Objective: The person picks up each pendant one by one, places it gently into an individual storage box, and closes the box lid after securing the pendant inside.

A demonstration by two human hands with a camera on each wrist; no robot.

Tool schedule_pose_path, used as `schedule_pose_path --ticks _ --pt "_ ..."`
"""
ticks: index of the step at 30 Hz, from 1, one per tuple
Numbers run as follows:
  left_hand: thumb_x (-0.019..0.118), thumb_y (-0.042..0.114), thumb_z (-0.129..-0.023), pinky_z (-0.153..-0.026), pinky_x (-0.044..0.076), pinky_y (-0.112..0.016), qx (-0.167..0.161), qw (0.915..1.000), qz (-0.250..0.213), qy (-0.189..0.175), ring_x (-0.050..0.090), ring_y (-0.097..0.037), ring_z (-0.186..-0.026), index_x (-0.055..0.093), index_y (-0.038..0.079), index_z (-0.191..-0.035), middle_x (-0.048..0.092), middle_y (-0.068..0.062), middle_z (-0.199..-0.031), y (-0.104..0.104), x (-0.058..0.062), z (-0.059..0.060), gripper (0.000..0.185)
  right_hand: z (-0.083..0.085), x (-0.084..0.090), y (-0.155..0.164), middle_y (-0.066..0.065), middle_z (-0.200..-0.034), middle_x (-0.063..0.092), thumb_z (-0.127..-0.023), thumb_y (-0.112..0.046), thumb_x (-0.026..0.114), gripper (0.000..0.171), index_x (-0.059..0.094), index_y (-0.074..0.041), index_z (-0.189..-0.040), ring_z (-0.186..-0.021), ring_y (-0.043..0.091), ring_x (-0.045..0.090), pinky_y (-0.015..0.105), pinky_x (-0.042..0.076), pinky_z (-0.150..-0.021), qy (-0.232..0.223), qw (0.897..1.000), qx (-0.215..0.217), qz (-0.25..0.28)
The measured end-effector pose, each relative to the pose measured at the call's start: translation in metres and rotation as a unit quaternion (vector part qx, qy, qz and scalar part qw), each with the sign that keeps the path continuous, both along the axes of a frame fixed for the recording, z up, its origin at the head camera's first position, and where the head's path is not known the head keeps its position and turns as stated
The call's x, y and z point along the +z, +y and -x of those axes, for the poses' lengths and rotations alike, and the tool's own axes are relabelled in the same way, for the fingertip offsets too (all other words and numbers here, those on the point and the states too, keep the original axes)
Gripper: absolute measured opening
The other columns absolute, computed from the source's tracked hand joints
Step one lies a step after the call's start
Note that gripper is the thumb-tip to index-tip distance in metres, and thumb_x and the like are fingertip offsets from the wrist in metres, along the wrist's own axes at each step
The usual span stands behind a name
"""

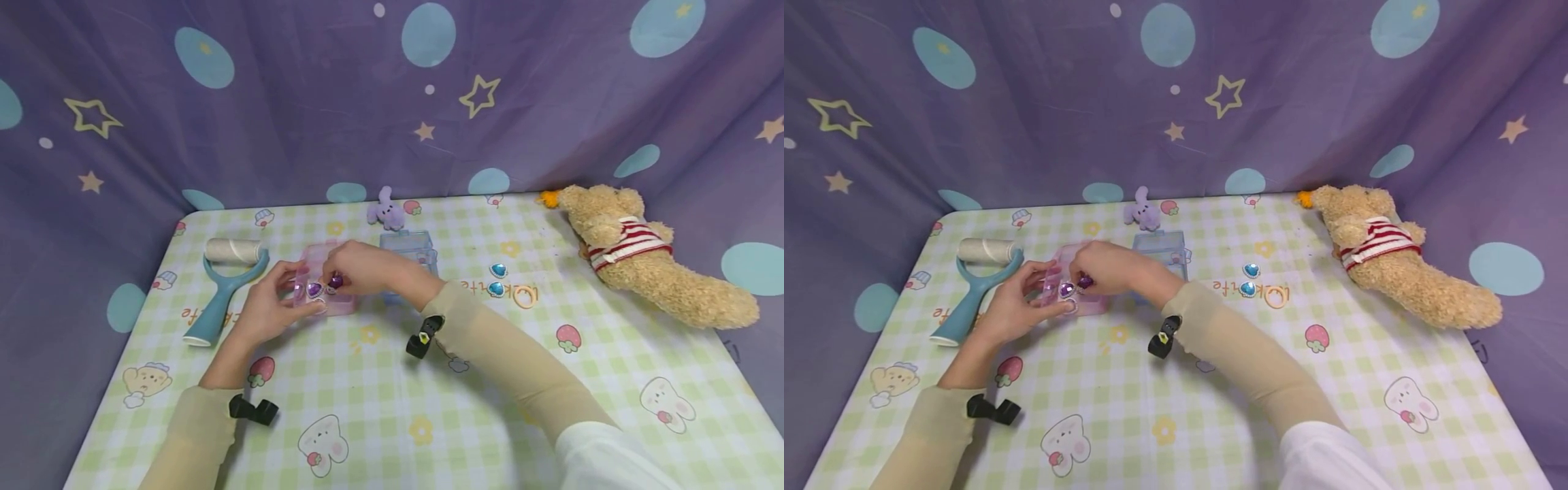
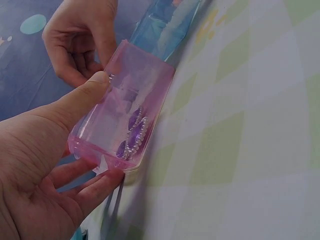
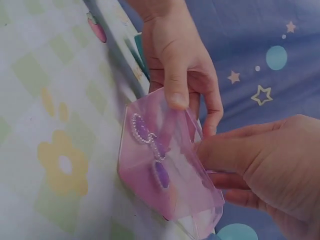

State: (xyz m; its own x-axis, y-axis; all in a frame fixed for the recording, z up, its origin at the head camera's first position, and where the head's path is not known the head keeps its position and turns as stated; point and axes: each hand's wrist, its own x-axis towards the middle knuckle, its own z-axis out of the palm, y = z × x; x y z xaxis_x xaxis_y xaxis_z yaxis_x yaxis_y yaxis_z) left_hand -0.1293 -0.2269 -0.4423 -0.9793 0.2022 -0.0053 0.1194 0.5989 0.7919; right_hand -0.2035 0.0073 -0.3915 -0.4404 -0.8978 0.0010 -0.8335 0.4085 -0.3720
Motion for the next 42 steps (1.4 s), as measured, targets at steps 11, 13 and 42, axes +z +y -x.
schedule_pose_path --ticks 11,13,42 --pt "0.095 0.024 -0.083 -0.104 0.059 -0.055 -0.003 1.0000 -0.003 -0.004 0.062 -0.042 -0.136 0.051 0.008 -0.149 0.060 -0.017 -0.153 0.000 -0.001 0.001 0.081 -0.005 0.003 -0.016 -0.002 -0.096 0.076 -0.095 -0.010 0.079 0.010 0.078 -0.014 -0.104 -0.088 0.012 0.064 0.023 0.054 -0.082 -0.014 0.997 -0.001 -0.081" --pt "0.095 0.024 -0.083 -0.104 0.059 -0.056 -0.003 1.0000 -0.002 -0.004 0.063 -0.042 -0.136 0.051 0.008 -0.149 0.060 -0.017 -0.153 0.000 -0.001 0.001 0.081 -0.005 0.004 -0.018 -0.003 -0.095 0.076 -0.094 -0.008 0.078 0.012 0.079 -0.015 -0.103 -0.086 0.011 0.064 0.021 0.054 -0.079 -0.026 0.996 0.000 -0.090" --pt "0.095 0.026 -0.082 -0.100 0.062 -0.050 0.004 1.0000 -0.002 -0.007 0.064 -0.038 -0.135 0.051 0.011 -0.149 0.063 -0.016 -0.152 0.000 -0.002 0.001 0.081 0.004 0.005 -0.037 -0.006 -0.093 0.076 -0.083 0.000 0.081 0.021 0.080 -0.019 -0.092 -0.086 0.013 0.066 0.024 0.058 -0.075 -0.014 0.981 -0.014 -0.195"
